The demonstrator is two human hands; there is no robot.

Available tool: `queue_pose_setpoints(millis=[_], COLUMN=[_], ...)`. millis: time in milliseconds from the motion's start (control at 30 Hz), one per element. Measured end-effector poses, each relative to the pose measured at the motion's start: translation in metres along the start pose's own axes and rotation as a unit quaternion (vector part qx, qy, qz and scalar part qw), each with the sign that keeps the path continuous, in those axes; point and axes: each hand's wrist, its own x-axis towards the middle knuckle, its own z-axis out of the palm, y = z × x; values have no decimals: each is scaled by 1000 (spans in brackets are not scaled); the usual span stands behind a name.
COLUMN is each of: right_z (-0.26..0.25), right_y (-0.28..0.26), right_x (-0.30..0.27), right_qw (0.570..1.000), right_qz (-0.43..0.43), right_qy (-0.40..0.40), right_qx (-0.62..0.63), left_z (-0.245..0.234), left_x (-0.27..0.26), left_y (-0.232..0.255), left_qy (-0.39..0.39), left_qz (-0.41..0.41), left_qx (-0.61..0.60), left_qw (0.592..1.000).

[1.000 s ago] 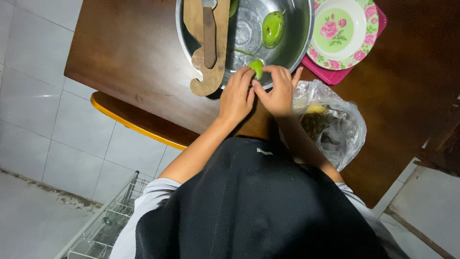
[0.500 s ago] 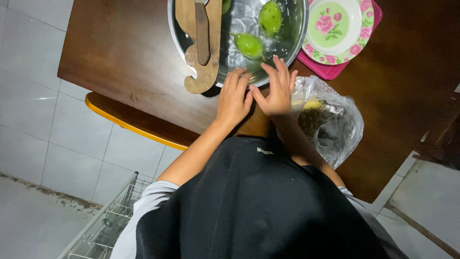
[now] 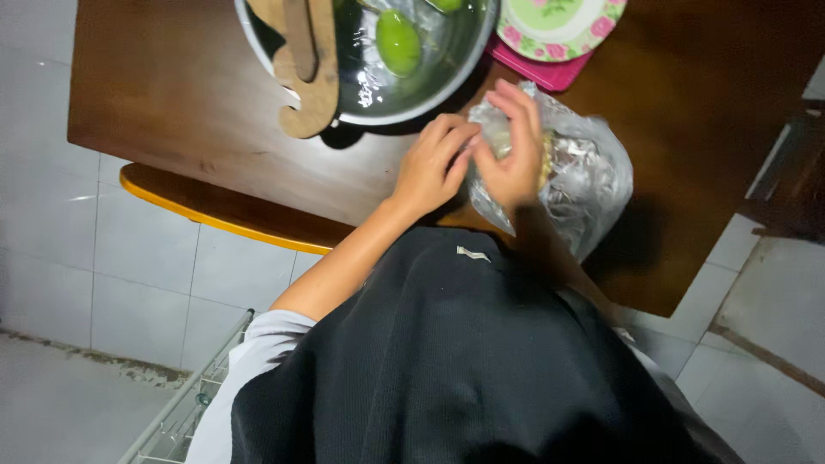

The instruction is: The person takes green mangoes from a plastic bag, places them into a bowl of water, and سپس removes a mango and peels it using a knife over a tray.

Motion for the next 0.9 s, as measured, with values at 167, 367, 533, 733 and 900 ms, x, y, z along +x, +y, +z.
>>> queue_pose_setpoints(millis=[167,367,533,733,900], right_z=[-40,-73,-67,-74,-112], right_y=[48,126,160,176,194], right_x=[-52,-106,-134,-144,-144], right_qw=[983,973,953,974,980], right_qz=[130,157,230,169,173], right_qy=[117,-17,-101,-114,-68], right_qx=[56,-170,-171,-94,-74], left_z=[70,147,154,177,233], left_x=[-3,-30,-50,-49,-38], left_y=[6,-58,-97,-71,-54], left_qy=[-40,-33,-13,-28,-24], left_qz=[-4,-192,-158,-193,-169], left_qx=[49,-9,-203,-365,-327], left_qw=[998,981,966,910,929])
